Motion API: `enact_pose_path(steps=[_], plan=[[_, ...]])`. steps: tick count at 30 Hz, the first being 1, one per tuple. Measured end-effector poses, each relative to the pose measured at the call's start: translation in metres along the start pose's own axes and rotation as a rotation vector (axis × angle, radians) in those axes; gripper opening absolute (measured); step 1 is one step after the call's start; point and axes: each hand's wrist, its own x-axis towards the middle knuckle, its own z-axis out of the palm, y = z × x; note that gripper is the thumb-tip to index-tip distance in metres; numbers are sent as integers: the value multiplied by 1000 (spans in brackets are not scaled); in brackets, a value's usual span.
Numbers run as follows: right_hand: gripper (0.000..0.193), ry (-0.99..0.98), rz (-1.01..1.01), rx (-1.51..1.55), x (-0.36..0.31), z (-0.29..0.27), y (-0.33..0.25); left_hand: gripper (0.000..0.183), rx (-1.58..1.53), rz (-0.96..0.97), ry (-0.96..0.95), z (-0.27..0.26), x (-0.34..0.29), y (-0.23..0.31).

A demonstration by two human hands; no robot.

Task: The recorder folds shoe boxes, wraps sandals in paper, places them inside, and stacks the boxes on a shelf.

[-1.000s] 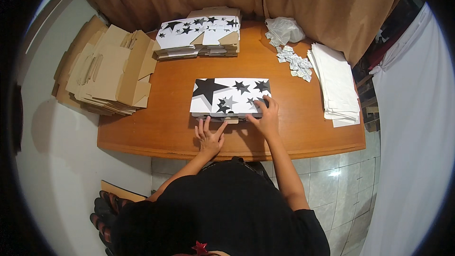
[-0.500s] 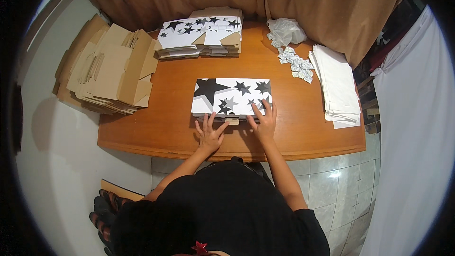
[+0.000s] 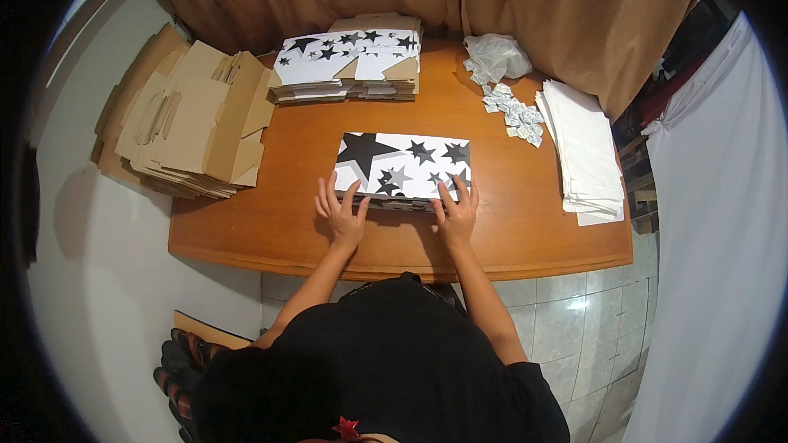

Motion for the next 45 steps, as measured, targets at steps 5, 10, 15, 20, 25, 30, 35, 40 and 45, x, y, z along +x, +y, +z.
enact_pose_path(steps=[5, 10, 15, 20, 25, 30, 35, 40, 45], plan=[[29, 15, 14, 16, 0, 5, -3, 24, -312, -56, 23, 12, 4, -12], [28, 23, 30, 27, 0, 4, -4, 19, -273, -55, 42, 15, 6, -10], [35, -25, 9, -16, -8, 3, -5, 21, -91, 10, -49, 18, -3, -17], [40, -36, -8, -1, -14, 10, 7, 23, -202, 65, -85, 23, -5, -30], [44, -117, 72, -162, -17, 8, -9, 25, -147, 86, -77, 16, -2, -18], [32, -46, -164, 8, -13, 25, -20, 31, -108, 256, -199, 19, 5, -9], [21, -23, -344, 82, 5, 31, -32, 37, -162, 279, -233, 20, 6, -4], [18, -13, -372, 56, 7, 34, -30, 36, -155, 266, -241, 19, 4, -3], [17, -22, -375, 44, 7, 37, -29, 36, -162, 258, -260, 17, 5, -2]])
